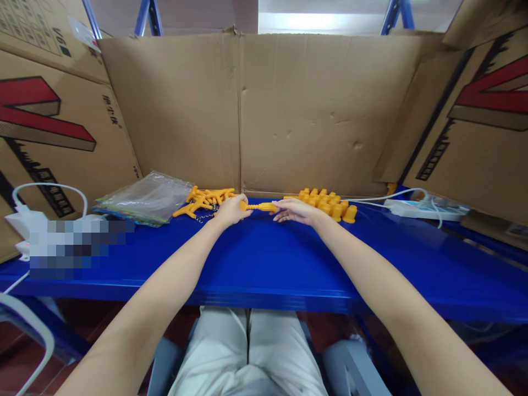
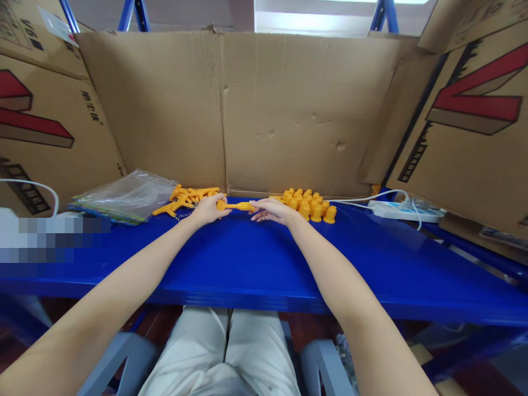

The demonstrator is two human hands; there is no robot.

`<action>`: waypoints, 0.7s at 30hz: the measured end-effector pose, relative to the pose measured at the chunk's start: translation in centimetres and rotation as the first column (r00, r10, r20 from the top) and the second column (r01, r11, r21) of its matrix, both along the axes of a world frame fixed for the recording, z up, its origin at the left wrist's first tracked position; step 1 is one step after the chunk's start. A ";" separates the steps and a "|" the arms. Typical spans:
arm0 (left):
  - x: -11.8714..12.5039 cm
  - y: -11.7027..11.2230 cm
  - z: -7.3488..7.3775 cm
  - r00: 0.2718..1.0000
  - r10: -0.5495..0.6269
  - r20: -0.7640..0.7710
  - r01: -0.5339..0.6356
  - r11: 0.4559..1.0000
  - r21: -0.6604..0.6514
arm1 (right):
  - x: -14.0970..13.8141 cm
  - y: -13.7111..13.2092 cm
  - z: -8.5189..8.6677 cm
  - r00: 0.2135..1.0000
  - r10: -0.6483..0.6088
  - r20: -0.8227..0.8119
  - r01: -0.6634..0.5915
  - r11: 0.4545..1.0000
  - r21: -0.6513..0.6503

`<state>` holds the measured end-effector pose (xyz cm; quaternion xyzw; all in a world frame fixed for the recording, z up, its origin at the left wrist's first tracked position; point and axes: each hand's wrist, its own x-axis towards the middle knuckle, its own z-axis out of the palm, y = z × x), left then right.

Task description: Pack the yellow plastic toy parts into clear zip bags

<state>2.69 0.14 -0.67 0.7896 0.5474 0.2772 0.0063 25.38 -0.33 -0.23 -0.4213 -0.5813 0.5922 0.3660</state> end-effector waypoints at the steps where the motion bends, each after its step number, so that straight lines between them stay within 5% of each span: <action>1: 0.0 0.0 0.0 1.000 -0.001 -0.004 0.001 1.000 -0.002 | -0.1 0.0 0.0 0.999 -0.019 -0.033 0.019 1.000 -0.008; 9: -0.5 0.1 -0.7 0.991 -0.118 0.059 0.115 0.991 0.065 | -0.2 1.3 0.2 0.930 -0.227 -0.288 0.253 0.966 0.059; 11: -0.6 0.3 -0.8 0.989 -0.122 0.083 0.119 0.992 0.043 | 0.5 2.0 0.0 0.896 -0.332 -0.294 0.389 0.908 0.158; 14: -0.8 0.6 -1.1 0.989 -0.125 0.080 0.125 0.992 0.013 | 1.7 3.1 -0.6 0.853 -0.477 -0.211 0.518 0.733 0.440; 17: -0.8 1.0 -1.4 0.987 -0.142 0.078 0.141 0.990 0.021 | 2.7 4.0 -0.9 0.794 -0.608 -0.033 0.461 0.565 0.684; 21: -0.9 1.4 -1.7 0.984 -0.164 0.073 0.162 0.986 0.037 | 3.2 4.6 -1.2 0.660 -0.700 0.272 0.185 0.503 0.844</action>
